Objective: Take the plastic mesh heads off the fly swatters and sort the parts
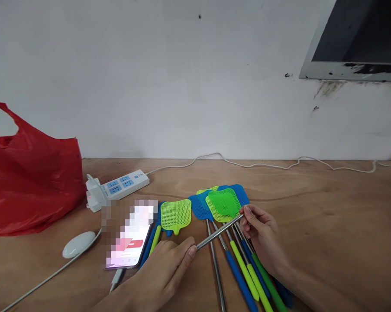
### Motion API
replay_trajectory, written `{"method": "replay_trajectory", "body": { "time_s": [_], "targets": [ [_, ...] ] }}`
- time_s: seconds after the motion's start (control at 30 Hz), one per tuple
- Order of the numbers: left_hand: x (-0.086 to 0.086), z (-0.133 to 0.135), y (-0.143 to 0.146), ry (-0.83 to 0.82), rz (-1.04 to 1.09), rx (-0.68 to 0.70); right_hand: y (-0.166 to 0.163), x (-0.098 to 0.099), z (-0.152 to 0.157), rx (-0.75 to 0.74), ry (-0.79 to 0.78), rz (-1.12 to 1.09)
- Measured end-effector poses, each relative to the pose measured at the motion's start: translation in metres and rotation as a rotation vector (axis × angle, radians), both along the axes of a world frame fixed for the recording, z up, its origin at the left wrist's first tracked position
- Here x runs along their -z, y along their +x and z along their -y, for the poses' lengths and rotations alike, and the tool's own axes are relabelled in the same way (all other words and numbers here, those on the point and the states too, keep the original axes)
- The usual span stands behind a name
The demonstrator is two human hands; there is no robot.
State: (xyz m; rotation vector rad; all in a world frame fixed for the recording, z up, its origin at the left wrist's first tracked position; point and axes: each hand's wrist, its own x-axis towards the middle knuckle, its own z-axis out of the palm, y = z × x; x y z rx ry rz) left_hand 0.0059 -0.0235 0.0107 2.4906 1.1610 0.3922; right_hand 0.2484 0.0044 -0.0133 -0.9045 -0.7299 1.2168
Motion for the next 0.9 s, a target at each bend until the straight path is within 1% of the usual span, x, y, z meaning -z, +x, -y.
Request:
{"method": "replay_trajectory", "body": {
  "time_s": [0.13, 0.27, 0.4, 0.53, 0.73, 0.9],
  "targets": [
    [0.004, -0.003, -0.004, -0.004, -0.009, -0.001, 0.004, -0.004, -0.003, -0.022, -0.012, 0.008],
    [0.009, -0.006, -0.008, 0.016, 0.012, -0.015, 0.010, -0.008, -0.006, -0.016, 0.009, 0.024],
    [0.009, -0.007, -0.008, 0.045, 0.022, -0.031, 0.013, -0.007, -0.008, -0.054, 0.029, 0.052],
    [0.009, -0.007, -0.007, 0.053, 0.007, -0.029, 0.014, -0.005, -0.009, -0.061, 0.015, 0.050],
    [0.010, -0.007, -0.007, 0.054, -0.075, -0.014, 0.012, -0.006, -0.006, -0.076, 0.024, 0.062],
    [0.009, -0.002, -0.003, 0.038, -0.112, 0.014, 0.005, -0.008, 0.004, -0.203, 0.046, 0.111]
  ]
}}
